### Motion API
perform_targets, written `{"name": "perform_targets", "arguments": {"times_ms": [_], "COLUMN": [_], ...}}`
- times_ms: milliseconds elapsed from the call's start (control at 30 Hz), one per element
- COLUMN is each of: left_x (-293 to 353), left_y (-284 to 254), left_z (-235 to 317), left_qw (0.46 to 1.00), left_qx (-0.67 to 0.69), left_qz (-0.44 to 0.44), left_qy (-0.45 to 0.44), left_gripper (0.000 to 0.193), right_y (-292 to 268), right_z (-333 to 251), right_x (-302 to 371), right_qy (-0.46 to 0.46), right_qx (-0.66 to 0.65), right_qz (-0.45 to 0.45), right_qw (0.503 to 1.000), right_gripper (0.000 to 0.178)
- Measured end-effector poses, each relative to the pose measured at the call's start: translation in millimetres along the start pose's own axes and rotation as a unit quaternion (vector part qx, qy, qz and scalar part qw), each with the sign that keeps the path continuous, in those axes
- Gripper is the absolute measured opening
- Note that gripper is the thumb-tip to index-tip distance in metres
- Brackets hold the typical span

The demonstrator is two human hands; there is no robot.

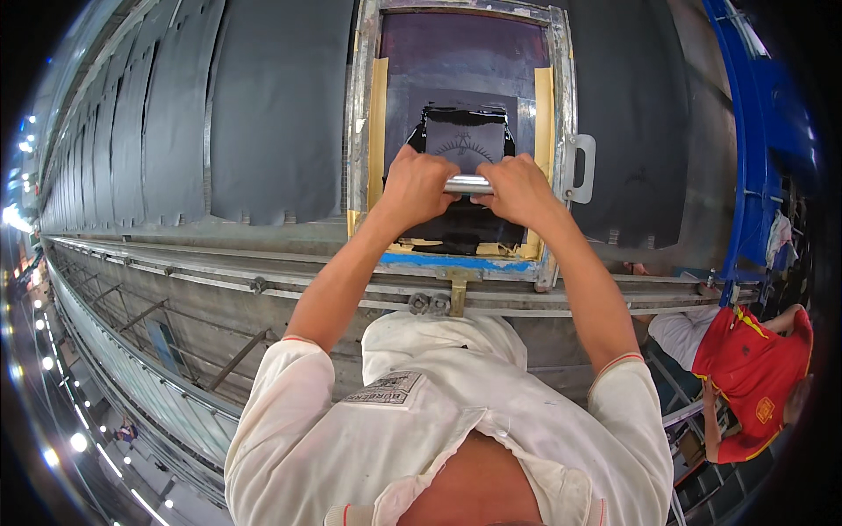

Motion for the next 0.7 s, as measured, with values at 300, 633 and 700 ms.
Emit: {"name": "perform_targets", "arguments": {"times_ms": [300,633,700], "left_x": [-124.1,-50.9,-3.7], "left_y": [-32.4,-13.6,0.4], "left_z": [-65.6,-34.8,-13.0], "left_qw": [1.000,0.999,0.999], "left_qx": [-0.027,0.017,0.001], "left_qz": [0.002,0.031,0.048], "left_qy": [-0.008,-0.029,-0.006], "left_gripper": [0.027,0.025,0.023], "right_y": [-71.5,-25.4,-1.7], "right_z": [62.1,30.5,4.2], "right_x": [-112.5,-58.7,-21.1], "right_qy": [0.064,0.034,0.001], "right_qx": [-0.025,-0.030,-0.029], "right_qz": [-0.034,0.009,0.024], "right_qw": [0.997,0.999,0.999], "right_gripper": [0.036,0.030,0.029]}}
Point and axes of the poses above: each hand's wrist, its own x-axis away from the middle knuckle, its own y-axis out of the palm, z = x × y, the point moved 4 cm from there along -x, towards the middle knuckle, and after that the axes turned 6 degrees about -x, right-handed, at the moved point
